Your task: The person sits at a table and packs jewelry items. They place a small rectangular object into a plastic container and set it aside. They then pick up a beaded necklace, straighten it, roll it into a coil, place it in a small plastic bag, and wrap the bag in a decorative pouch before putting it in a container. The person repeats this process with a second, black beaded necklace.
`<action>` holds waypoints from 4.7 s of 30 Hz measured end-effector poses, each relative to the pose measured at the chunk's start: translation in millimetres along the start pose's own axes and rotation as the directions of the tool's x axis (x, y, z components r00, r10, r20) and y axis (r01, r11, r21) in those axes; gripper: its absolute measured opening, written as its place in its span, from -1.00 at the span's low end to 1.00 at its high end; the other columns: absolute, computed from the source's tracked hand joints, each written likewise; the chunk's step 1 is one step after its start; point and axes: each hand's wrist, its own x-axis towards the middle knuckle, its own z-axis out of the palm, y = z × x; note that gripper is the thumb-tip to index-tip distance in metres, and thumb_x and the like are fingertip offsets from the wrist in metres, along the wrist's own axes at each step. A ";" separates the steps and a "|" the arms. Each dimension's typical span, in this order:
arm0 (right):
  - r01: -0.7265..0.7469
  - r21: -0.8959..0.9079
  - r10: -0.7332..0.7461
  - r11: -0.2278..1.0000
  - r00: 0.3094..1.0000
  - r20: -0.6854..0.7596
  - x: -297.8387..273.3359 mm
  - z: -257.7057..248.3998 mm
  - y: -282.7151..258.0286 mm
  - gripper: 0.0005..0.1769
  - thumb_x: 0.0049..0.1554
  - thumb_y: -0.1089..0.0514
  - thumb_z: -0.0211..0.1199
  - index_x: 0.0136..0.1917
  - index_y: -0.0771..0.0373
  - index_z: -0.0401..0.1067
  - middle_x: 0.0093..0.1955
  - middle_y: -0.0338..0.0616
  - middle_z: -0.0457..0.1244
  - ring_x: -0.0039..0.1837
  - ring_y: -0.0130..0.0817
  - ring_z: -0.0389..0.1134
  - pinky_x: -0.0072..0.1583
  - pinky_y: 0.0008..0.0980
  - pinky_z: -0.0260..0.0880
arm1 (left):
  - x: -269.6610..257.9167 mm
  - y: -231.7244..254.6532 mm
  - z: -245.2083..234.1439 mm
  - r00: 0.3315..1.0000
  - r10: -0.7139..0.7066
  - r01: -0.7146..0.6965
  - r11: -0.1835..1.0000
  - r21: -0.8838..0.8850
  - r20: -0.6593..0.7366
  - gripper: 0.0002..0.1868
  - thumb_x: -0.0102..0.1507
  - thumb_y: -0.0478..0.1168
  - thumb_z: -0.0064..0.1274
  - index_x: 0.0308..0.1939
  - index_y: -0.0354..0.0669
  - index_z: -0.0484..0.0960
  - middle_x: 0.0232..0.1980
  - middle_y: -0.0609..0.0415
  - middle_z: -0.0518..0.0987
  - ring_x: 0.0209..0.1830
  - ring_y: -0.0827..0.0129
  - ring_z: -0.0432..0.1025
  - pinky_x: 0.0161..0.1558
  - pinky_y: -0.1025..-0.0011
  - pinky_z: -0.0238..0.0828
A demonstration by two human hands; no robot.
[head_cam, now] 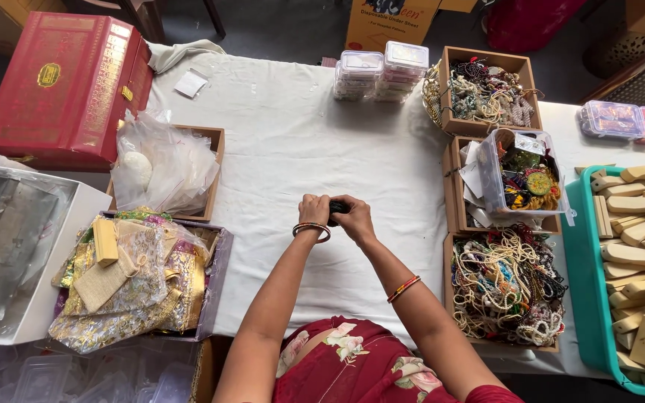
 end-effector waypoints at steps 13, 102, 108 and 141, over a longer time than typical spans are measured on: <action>-0.381 0.495 0.372 0.781 0.920 0.122 27.4 -17.2 68.1 -0.74 0.06 0.24 0.37 0.03 0.26 0.47 -0.09 -0.12 0.36 -0.03 -0.33 0.37 -0.02 -0.27 0.38 | -41.8 77.1 -57.3 0.889 -0.231 0.407 0.793 -0.453 0.395 -0.46 0.12 -0.16 0.40 0.08 -0.33 0.55 -0.02 -0.03 0.66 -0.07 0.35 0.61 -0.10 0.42 0.68; -0.446 0.741 0.451 0.501 0.866 0.216 -17.1 -30.6 61.5 -0.28 0.33 -0.33 -0.28 0.37 0.28 0.26 0.14 0.13 0.36 0.17 -0.10 0.44 0.23 -0.11 0.55 | 45.6 131.9 -186.1 0.805 0.592 -0.558 0.769 0.312 -0.020 -0.82 0.28 -0.43 0.13 -0.27 -0.01 0.68 -0.07 0.14 0.61 -0.12 0.28 0.52 0.01 0.28 0.51; -0.432 0.775 0.449 0.462 0.867 0.215 -16.5 -37.0 82.4 -0.29 0.33 -0.33 -0.22 0.36 0.30 0.26 0.15 0.13 0.35 0.16 -0.09 0.44 0.22 -0.08 0.53 | -0.8 67.1 -95.9 0.868 0.286 -0.461 0.768 0.445 0.407 -0.71 0.27 -0.43 0.01 -0.47 0.03 0.65 0.15 0.43 0.66 0.40 0.47 0.38 0.55 -0.16 -0.26; -0.509 0.752 0.551 0.420 0.801 0.234 -40.9 -26.9 92.9 -0.58 0.19 -0.08 0.29 0.05 0.34 0.43 -0.10 0.12 0.40 -0.08 -0.14 0.47 0.01 -0.17 0.57 | -94.5 7.6 -23.6 0.781 0.589 -0.616 0.673 0.411 0.207 -0.79 0.14 -0.26 0.18 -0.17 -0.25 0.62 -0.02 -0.07 0.57 -0.03 0.14 0.51 0.01 0.28 0.50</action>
